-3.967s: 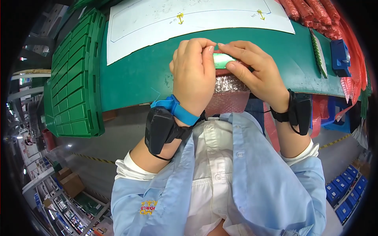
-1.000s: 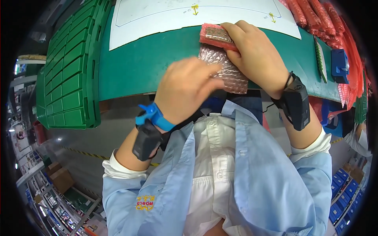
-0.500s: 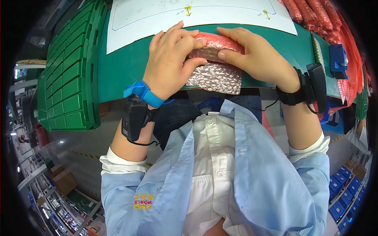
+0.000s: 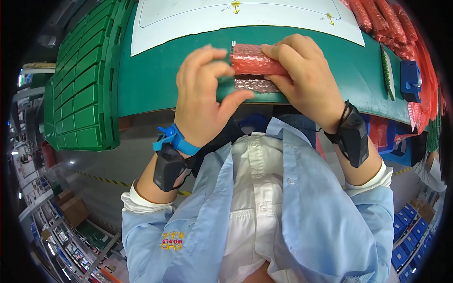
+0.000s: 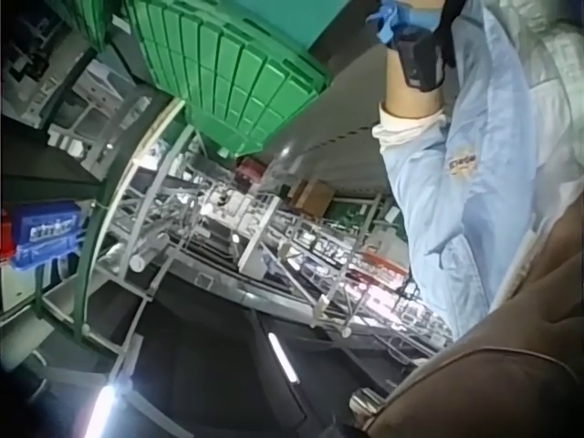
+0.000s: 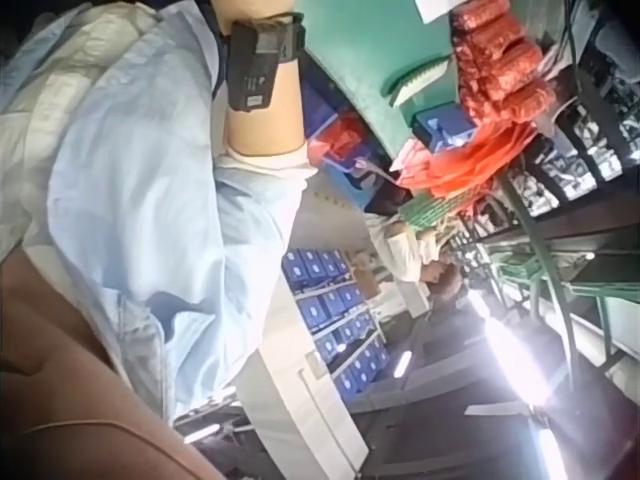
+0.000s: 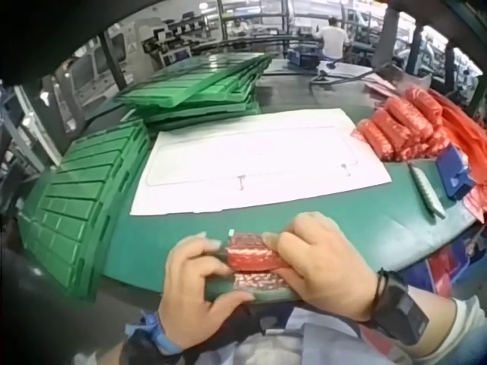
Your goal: The person wraps circuit boards in bubble wrap by hand, secures each package with tape from a dispenser, and places the finished bundles onto a pile. They retrieve the circuit boards from a green tray and repeat the process for several units.
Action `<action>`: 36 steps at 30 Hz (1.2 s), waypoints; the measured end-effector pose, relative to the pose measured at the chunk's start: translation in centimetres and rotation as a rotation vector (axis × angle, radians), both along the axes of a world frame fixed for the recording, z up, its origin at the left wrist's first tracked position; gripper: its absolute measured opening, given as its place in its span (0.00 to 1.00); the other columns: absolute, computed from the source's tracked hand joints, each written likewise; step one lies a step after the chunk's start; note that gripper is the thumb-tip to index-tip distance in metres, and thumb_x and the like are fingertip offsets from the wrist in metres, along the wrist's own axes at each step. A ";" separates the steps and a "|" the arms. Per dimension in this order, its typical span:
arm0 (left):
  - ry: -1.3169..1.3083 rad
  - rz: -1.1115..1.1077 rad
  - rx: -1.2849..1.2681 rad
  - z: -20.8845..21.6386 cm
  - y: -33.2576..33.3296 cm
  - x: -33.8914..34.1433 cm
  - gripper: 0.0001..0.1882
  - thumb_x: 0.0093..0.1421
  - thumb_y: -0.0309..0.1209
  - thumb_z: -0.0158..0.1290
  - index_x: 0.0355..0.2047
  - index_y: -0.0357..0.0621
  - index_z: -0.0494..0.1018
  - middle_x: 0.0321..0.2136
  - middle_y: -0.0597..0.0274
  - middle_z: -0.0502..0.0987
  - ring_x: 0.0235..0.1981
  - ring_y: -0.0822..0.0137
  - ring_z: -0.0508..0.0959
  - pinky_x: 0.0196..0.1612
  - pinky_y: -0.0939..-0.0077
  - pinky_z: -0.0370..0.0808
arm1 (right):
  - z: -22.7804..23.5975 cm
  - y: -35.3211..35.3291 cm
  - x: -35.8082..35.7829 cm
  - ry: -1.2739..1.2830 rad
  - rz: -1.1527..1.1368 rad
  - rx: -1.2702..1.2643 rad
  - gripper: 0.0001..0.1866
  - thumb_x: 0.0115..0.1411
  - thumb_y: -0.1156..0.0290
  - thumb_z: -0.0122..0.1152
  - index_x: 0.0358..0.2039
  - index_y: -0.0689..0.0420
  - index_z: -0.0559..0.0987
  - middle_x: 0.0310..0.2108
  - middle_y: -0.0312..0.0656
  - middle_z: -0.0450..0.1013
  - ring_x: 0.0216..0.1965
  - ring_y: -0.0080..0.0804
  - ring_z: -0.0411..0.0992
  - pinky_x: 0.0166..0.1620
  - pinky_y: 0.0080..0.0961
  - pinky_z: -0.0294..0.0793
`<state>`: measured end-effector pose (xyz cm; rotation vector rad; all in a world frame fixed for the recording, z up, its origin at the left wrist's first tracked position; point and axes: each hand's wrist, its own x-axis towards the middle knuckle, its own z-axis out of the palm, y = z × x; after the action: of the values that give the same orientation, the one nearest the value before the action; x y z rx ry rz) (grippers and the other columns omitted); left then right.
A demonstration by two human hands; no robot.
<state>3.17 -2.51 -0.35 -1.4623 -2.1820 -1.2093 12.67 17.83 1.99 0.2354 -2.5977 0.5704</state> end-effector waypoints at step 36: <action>-0.602 0.096 0.233 -0.6 2.5 -0.7 0.15 0.51 0.31 0.67 0.36 0.37 0.77 0.35 0.56 0.80 0.40 0.59 0.79 0.43 0.71 0.75 | -1.4 -0.6 0.3 -0.008 -0.078 -0.044 0.32 0.48 0.69 0.72 0.54 0.60 0.71 0.50 0.51 0.69 0.50 0.51 0.68 0.53 0.39 0.67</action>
<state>2.51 0.02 -0.90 -0.9684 -2.3072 -1.9853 12.94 17.25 0.56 0.1178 -2.5864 0.6009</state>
